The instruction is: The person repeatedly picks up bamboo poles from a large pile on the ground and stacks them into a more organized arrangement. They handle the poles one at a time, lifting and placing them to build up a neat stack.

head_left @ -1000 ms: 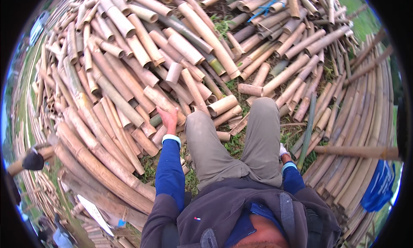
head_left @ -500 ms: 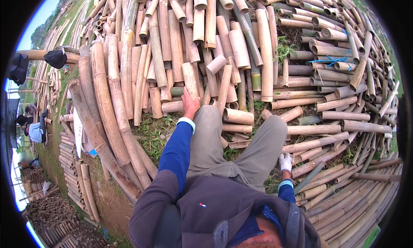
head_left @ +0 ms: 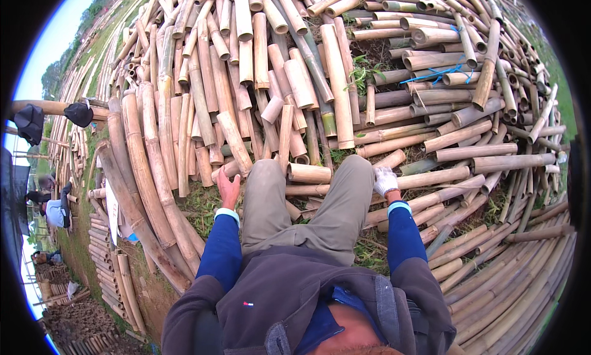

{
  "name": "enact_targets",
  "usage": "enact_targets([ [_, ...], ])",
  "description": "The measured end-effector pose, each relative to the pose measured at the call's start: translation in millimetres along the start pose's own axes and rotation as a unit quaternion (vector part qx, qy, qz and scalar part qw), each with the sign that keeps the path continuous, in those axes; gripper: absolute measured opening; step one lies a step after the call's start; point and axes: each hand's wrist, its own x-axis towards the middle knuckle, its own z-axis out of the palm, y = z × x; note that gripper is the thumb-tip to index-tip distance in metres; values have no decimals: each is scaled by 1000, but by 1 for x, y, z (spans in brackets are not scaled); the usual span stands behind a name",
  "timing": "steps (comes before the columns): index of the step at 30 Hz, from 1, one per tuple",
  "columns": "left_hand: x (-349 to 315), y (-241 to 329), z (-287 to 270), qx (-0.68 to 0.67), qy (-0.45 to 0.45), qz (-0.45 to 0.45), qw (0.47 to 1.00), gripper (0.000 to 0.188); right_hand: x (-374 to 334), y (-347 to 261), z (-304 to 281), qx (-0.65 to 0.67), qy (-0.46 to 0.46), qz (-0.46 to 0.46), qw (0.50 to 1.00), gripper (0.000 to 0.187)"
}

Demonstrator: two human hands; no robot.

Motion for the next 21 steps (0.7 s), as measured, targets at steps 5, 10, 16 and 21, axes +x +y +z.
enact_targets([
  [5,-45,-31,-22,25,-10,-93,995,58,-11,-2,4,-4,14,37,999,34],
  [10,-74,-88,-42,-33,49,-102,993,51,-76,-31,3,24,147,5,989,18],
  [16,-72,-44,-41,-34,81,-121,989,46,-185,-31,23,68,151,70,984,18],
  [21,-30,-18,-32,-49,107,-32,993,44,-191,-35,18,119,85,142,979,22],
])
